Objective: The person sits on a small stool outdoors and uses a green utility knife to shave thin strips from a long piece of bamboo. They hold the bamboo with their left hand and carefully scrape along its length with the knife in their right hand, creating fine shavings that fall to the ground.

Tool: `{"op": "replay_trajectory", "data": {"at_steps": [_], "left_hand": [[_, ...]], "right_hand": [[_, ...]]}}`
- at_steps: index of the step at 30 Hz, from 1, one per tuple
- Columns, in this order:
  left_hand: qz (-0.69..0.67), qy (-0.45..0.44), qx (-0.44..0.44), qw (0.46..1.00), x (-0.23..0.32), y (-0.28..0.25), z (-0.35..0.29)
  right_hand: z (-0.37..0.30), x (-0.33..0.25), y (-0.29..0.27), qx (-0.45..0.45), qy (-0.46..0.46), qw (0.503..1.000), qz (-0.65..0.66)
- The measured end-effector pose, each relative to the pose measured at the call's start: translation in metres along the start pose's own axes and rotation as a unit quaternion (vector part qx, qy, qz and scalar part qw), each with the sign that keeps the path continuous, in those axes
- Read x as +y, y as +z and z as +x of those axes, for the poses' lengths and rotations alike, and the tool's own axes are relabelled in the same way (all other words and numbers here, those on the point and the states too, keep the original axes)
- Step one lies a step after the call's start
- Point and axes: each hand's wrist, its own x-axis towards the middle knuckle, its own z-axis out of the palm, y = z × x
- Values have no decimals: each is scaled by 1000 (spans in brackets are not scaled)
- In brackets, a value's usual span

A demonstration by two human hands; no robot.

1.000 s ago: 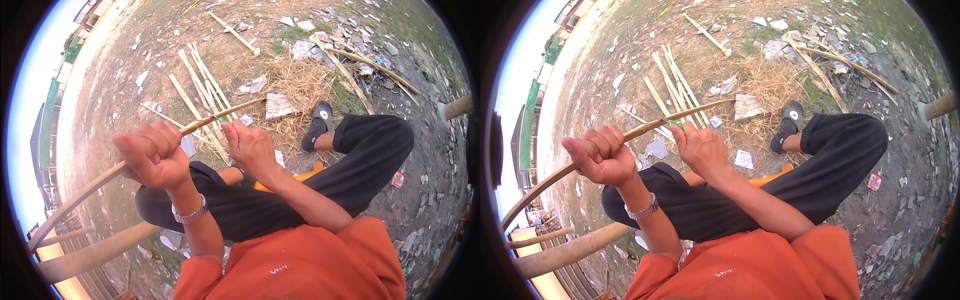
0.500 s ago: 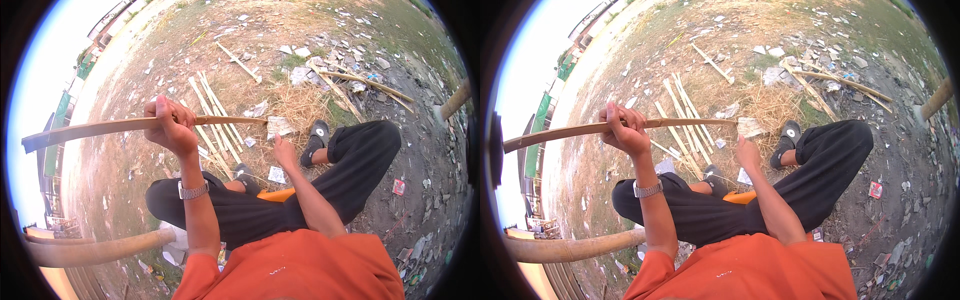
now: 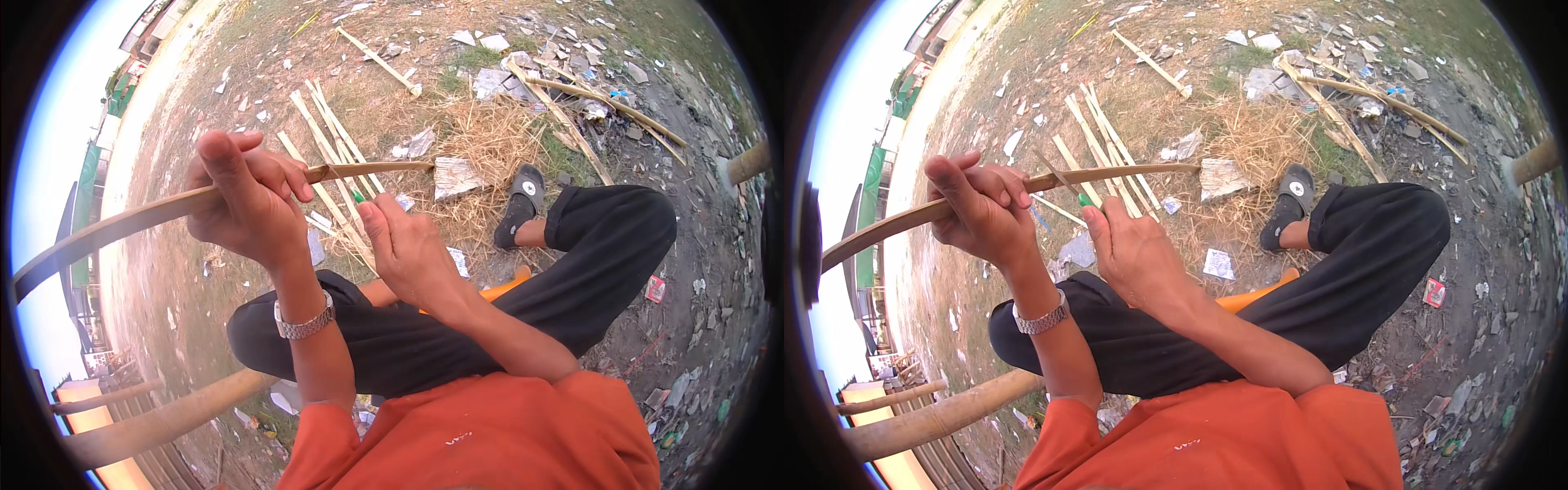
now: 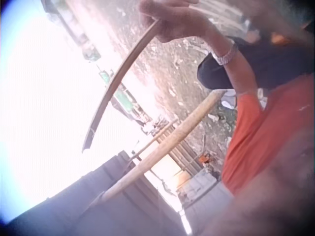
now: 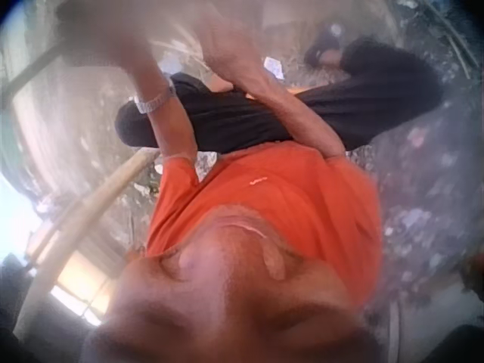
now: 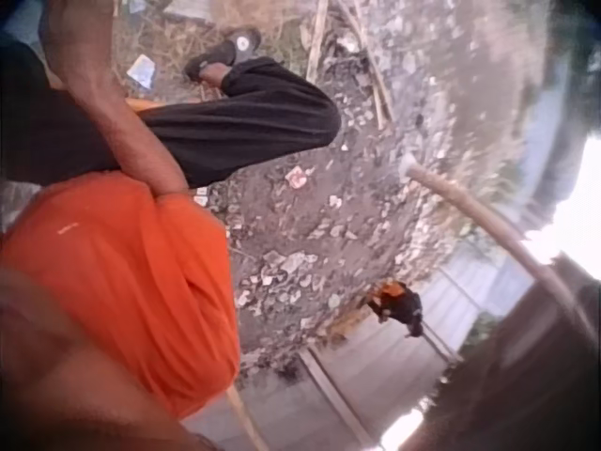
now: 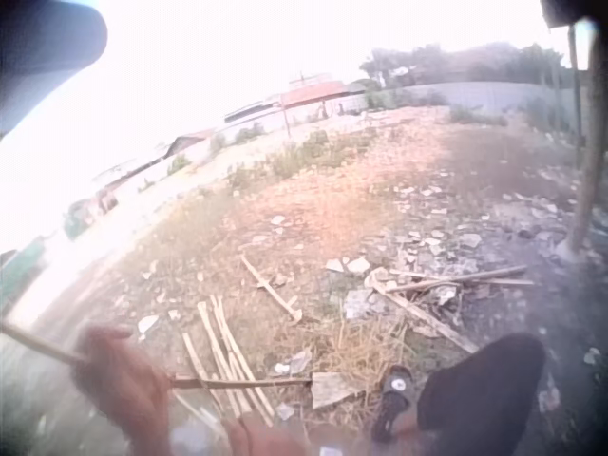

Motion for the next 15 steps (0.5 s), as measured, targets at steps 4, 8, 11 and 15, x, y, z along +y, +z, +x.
{"op": "replay_trajectory", "data": {"at_steps": [4,8,11,15], "left_hand": [[-35,4,-23,999,1,-7,-10],[-19,-5,13,1000,-1,-11,-16],[-6,-5,41,999,0,-4,-22],[11,8,26,1000,4,-18,-27]], "right_hand": [[-4,24,2,-15,30,998,-49],[-7,17,-7,-23,30,998,-57],[-6,20,2,-12,7,999,-46],[4,53,2,-15,53,990,-130]]}}
